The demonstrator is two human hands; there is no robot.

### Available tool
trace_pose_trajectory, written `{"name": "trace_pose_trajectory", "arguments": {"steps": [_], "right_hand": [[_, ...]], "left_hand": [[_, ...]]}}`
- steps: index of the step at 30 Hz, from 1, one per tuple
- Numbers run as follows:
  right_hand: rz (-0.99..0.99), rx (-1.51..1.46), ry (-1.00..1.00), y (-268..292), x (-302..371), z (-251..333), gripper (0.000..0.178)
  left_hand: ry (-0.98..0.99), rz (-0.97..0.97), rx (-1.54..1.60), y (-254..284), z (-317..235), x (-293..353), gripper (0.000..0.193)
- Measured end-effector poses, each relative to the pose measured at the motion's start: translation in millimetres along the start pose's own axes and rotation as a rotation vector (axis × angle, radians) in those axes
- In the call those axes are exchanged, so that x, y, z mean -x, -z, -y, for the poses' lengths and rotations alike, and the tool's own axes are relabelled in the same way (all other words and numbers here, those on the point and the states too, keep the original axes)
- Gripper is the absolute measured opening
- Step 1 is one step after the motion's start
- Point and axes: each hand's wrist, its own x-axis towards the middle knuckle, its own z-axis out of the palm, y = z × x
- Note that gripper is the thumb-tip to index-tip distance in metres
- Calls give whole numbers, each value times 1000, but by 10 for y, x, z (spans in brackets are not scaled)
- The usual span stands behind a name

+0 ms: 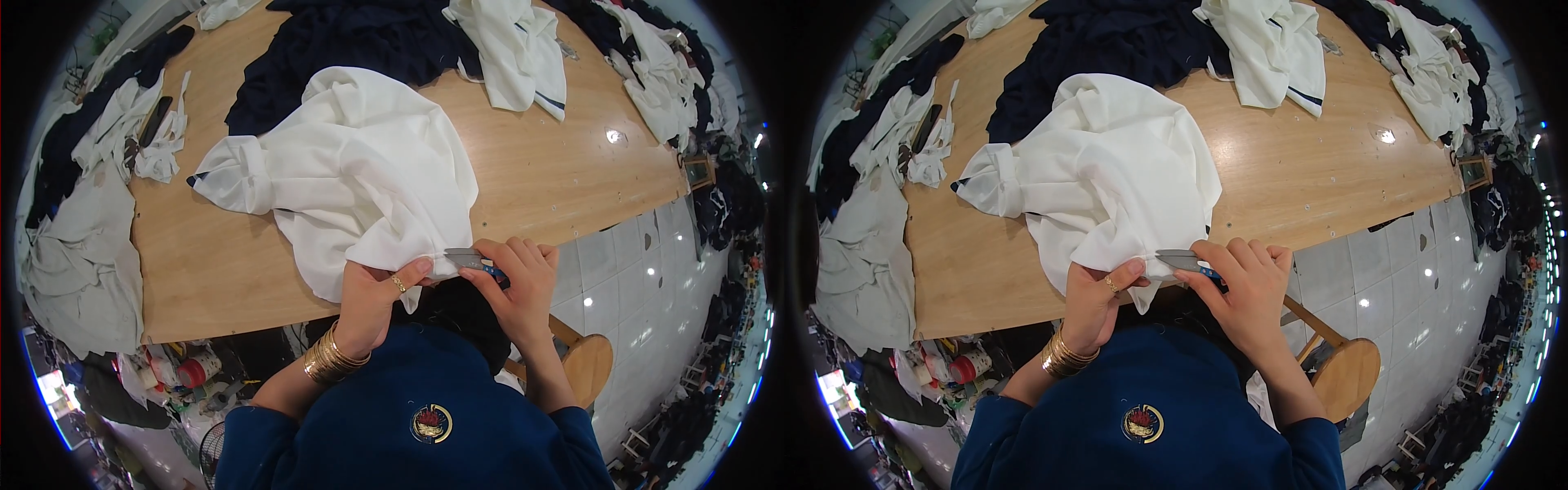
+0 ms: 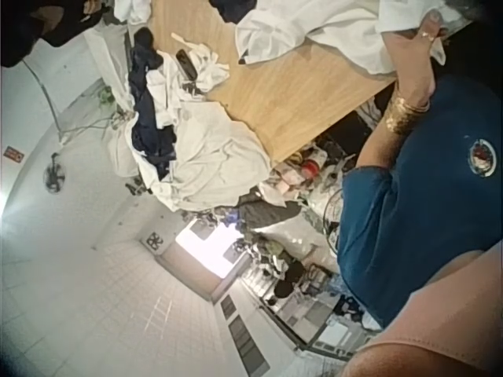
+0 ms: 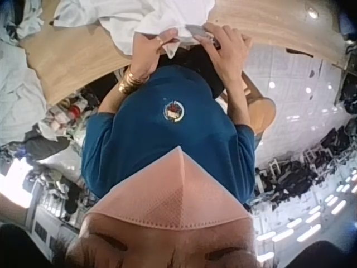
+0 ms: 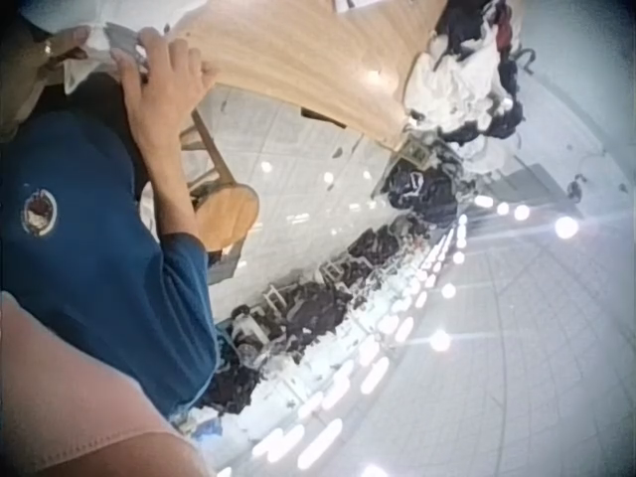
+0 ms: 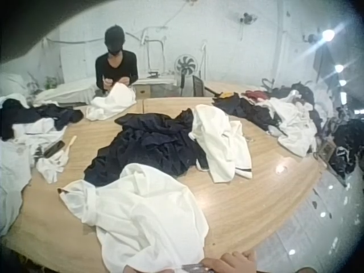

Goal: Trimming excess threads from white athletic shorts using hand-held thread cutters in a textile factory setting.

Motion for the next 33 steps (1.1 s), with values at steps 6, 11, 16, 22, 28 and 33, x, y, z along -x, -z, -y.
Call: {"name": "trace_pose_trajectory", "arguments": {"steps": [6, 11, 16, 22, 28, 33], "right_hand": [[25, -11, -7, 15, -8, 12, 26], [40, -22, -16, 7, -18, 24, 25], [41, -96, -64, 14, -25, 39, 24], [12, -5, -22, 50, -3, 37, 25], [12, 10, -5, 65, 3, 58, 27], [65, -54, -77, 67, 1, 97, 23]], "left_hand": [[6, 0, 11, -19, -1, -1, 27], [-7, 19, 2, -11, -1, 1, 27], [1, 20, 0, -16, -18, 11, 26], [30, 1, 21, -19, -34, 14, 27], [33, 19, 3, -22, -31, 13, 25], [26, 10, 38, -52, -35, 9, 24]]}}
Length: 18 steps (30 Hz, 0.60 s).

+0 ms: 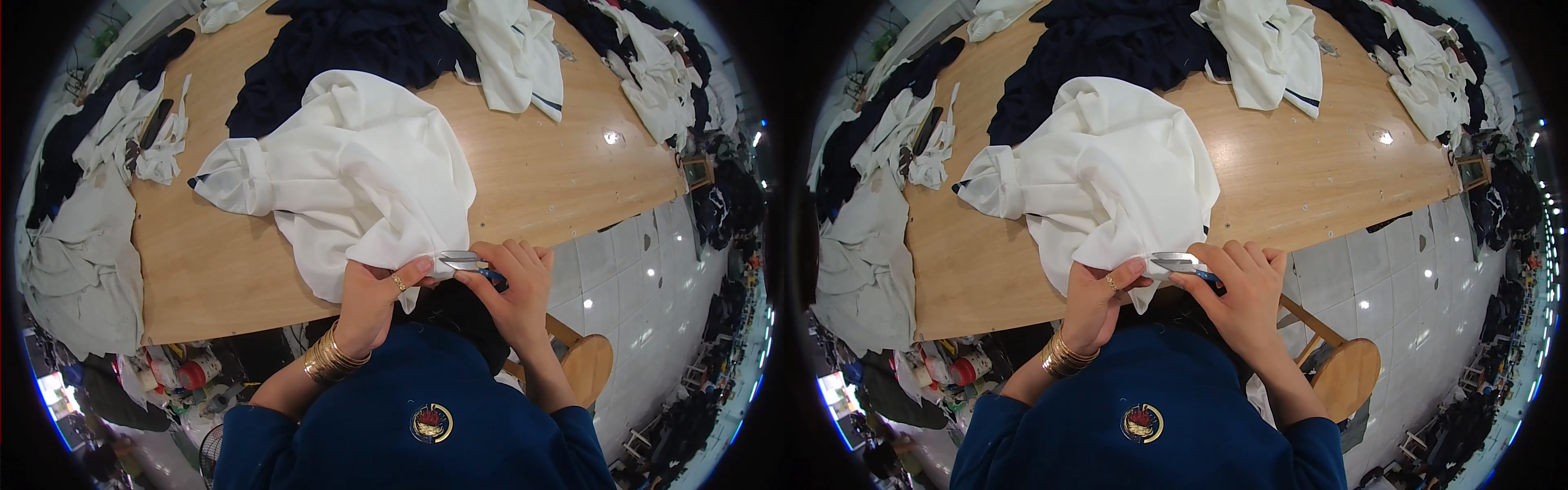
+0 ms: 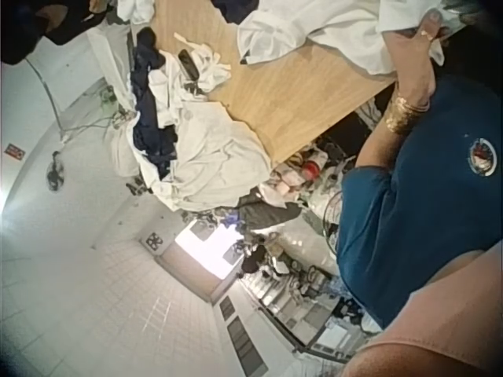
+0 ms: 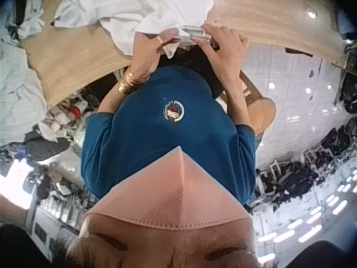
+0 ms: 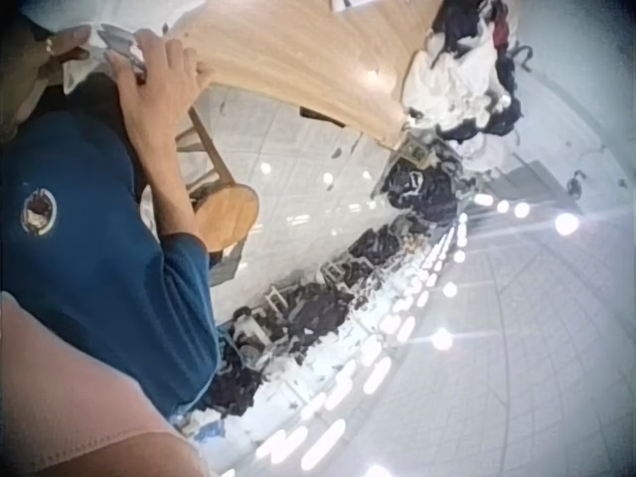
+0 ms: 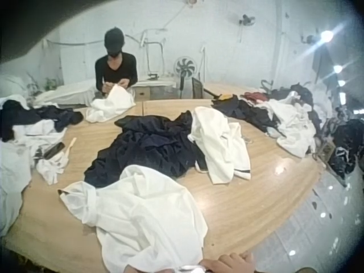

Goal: Trimming excess threads from white athletic shorts using hand-held thread cutters in a textile factory setting.

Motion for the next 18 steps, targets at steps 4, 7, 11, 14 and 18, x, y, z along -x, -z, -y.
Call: {"name": "trace_pose_trajectory", "arguments": {"steps": [4, 7, 11, 14, 18], "right_hand": [[2, -31, -23, -15, 22, 9, 23], [-11, -30, -38, -26, 23, 28, 23], [-27, -50, -51, -50, 39, 41, 23], [-37, -116, -98, -90, 56, 44, 23], [-18, -566, -367, -211, 137, -4, 26]], "left_hand": [[10, -26, 6, -15, 17, 7, 24], [1, -26, 6, -18, 27, 12, 25], [18, -14, 37, -34, 22, 16, 26], [34, -16, 63, -43, 19, 18, 27], [55, -12, 76, -55, 4, 16, 30]]}}
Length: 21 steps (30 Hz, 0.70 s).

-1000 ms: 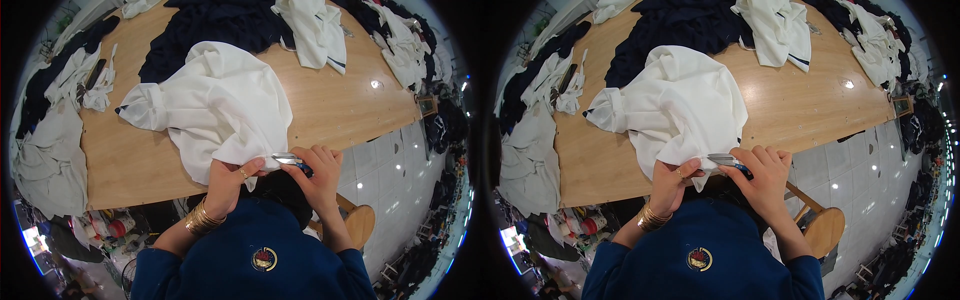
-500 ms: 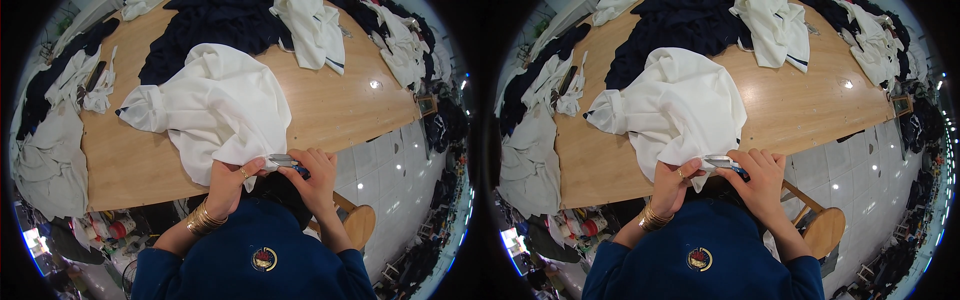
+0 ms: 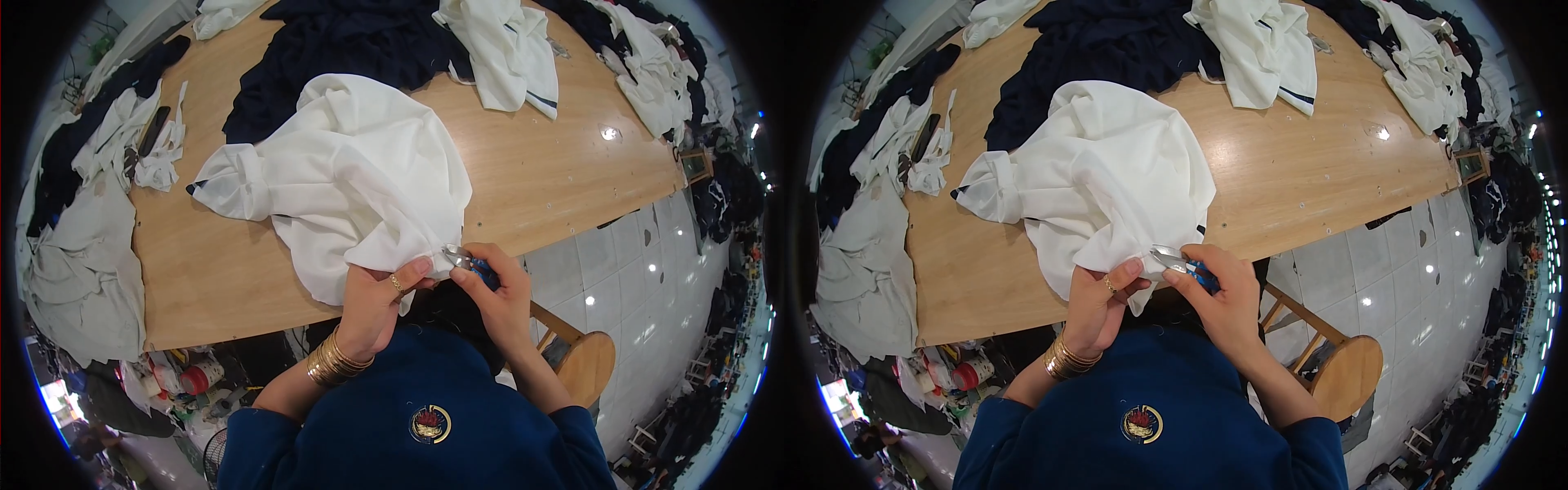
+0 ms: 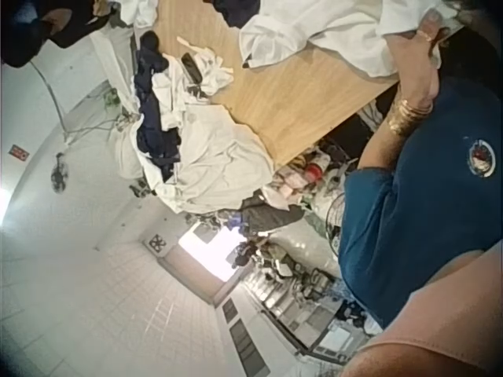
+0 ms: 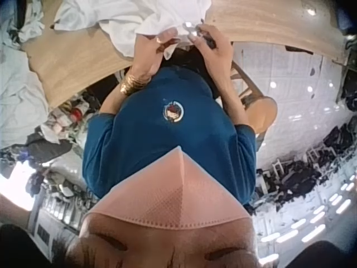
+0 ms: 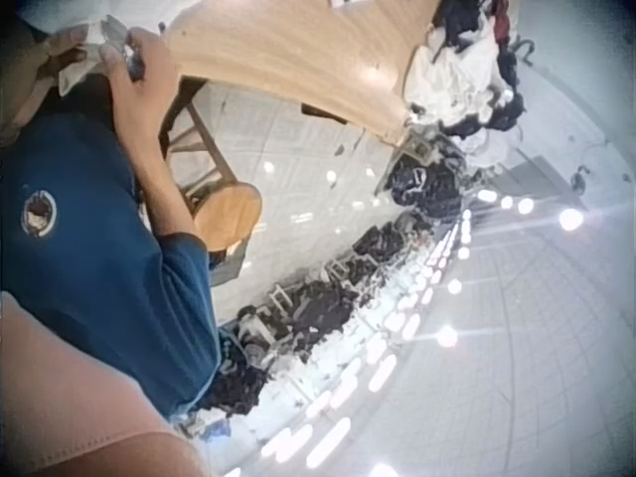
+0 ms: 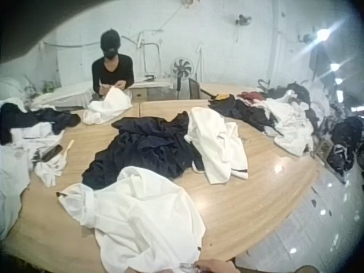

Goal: Trimming excess threads from white athletic shorts using hand-held thread cutters in a textile factory setting.

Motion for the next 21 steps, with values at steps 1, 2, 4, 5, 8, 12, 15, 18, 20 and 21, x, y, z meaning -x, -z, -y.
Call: {"name": "trace_pose_trajectory", "arguments": {"steps": [1, 2, 4, 5, 8, 12, 15, 18, 20, 21], "right_hand": [[0, 0, 0, 1, 4, -3, 26], [7, 39, 28, 3, 8, -4, 27], [16, 77, 56, 17, 4, 11, 28], [5, 171, 121, 40, -8, 48, 28], [-12, 320, 212, 78, -26, 107, 26], [-38, 440, 281, 94, -37, 131, 23], [-50, 436, 303, 81, -47, 115, 22], [-44, 444, 305, 74, -52, 126, 22], [-55, 436, 308, 80, -61, 108, 21], [-65, 429, 312, 89, -67, 99, 21]], "left_hand": [[0, 0, 0, -1, -3, -1, 30], [10, 2, 8, -3, -7, -3, 30], [19, 3, 16, 5, -10, -4, 30], [18, 3, 17, 14, -11, -5, 30], [21, -6, 21, 8, -6, -3, 29], [6, 5, 12, 21, 12, -10, 29], [14, -6, 11, 19, 15, -7, 28], [7, 14, 9, 27, 22, -8, 29], [15, 4, 9, 13, 14, -9, 29], [21, -6, 10, 6, 8, -9, 29]]}}
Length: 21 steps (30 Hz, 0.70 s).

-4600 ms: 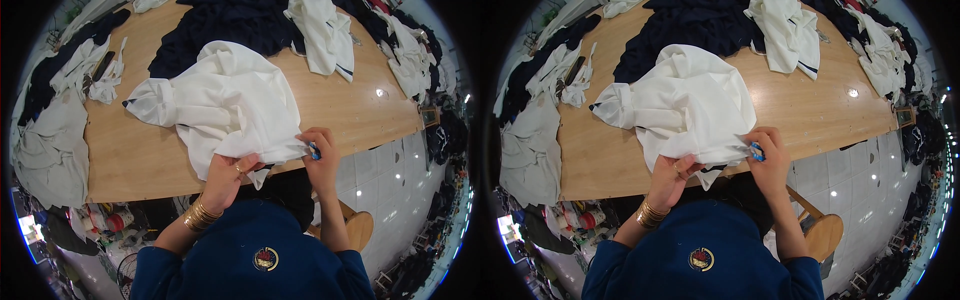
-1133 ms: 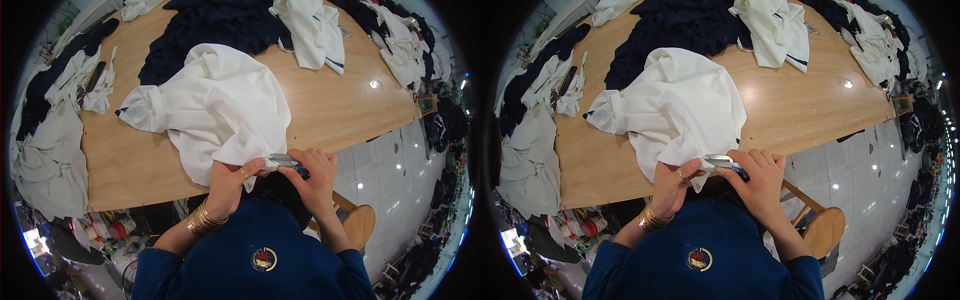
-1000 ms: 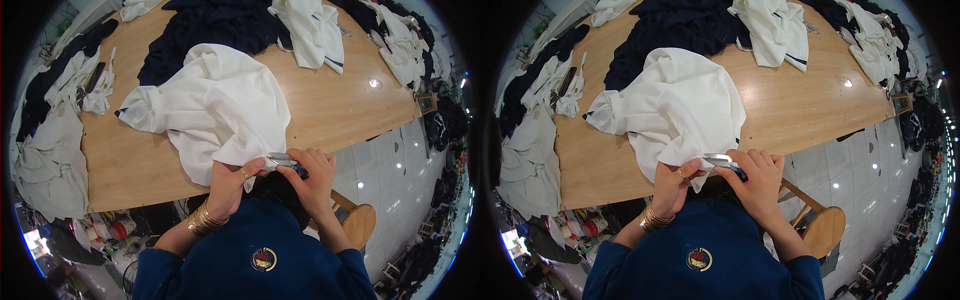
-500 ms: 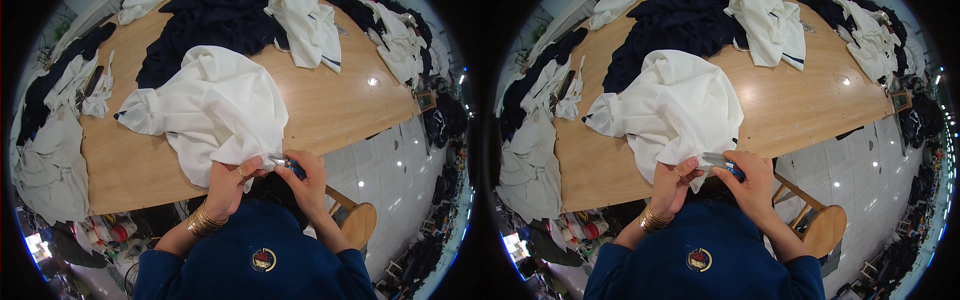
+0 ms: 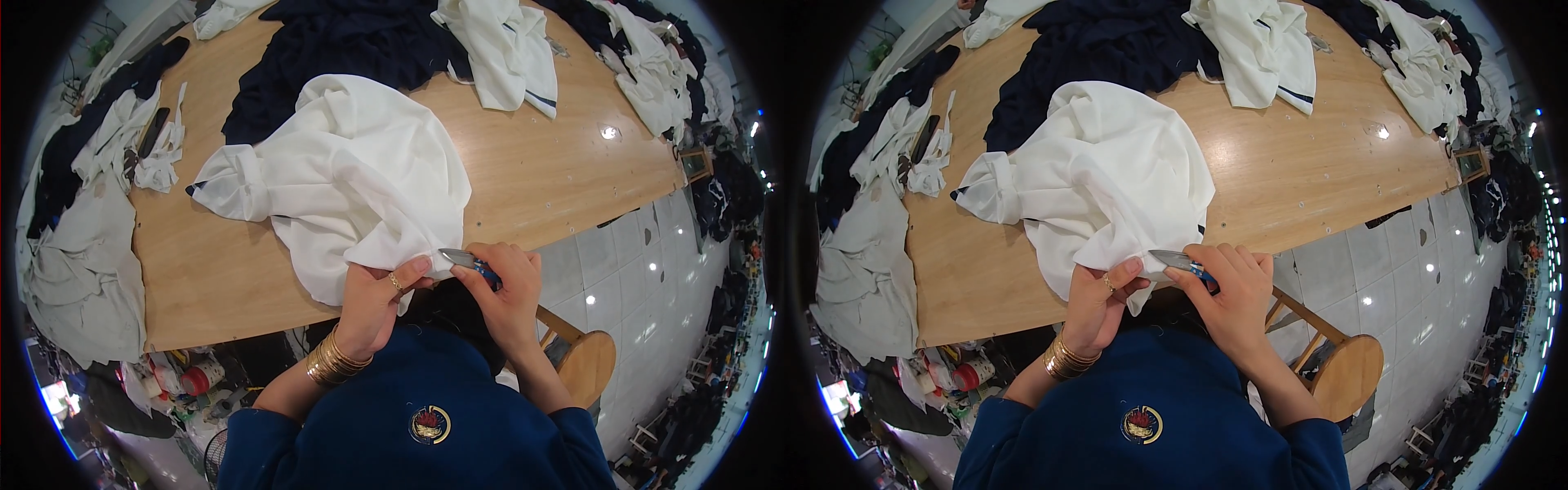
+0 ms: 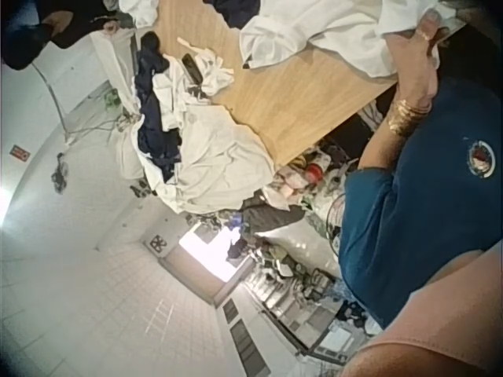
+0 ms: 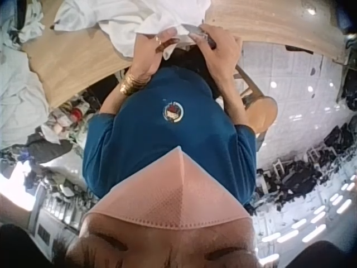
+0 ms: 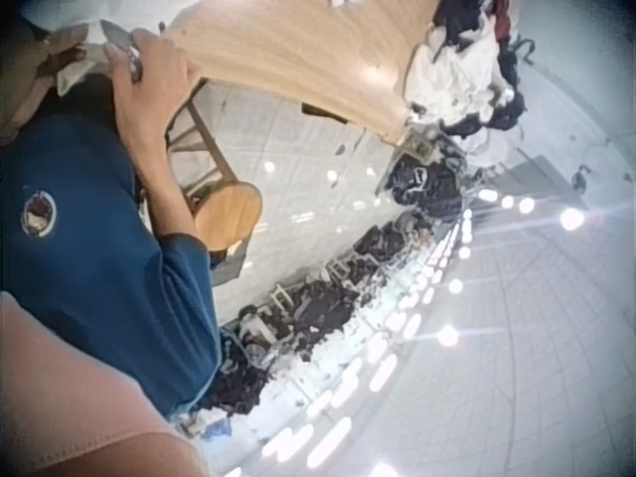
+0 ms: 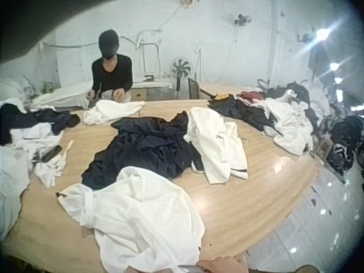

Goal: Trimming excess threads from white athletic shorts using hand-held thread cutters in a textile factory setting.

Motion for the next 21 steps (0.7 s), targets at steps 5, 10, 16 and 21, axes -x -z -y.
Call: {"name": "trace_pose_trajectory", "arguments": {"steps": [5, 10, 16, 21], "right_hand": [[-15, 114, 62, 81, -33, -14, 22], [-12, 217, 110, 117, -26, -10, 24], [-16, 265, 164, 144, -31, -17, 25], [-22, 268, 160, 154, -34, 15, 24]], "left_hand": [[-20, 19, -31, 0, -30, 0, 29], [-52, 32, -80, 16, -10, -9, 29], [-116, 45, -134, 26, 20, -23, 30], [-134, 38, -152, 25, 34, -26, 31]]}}
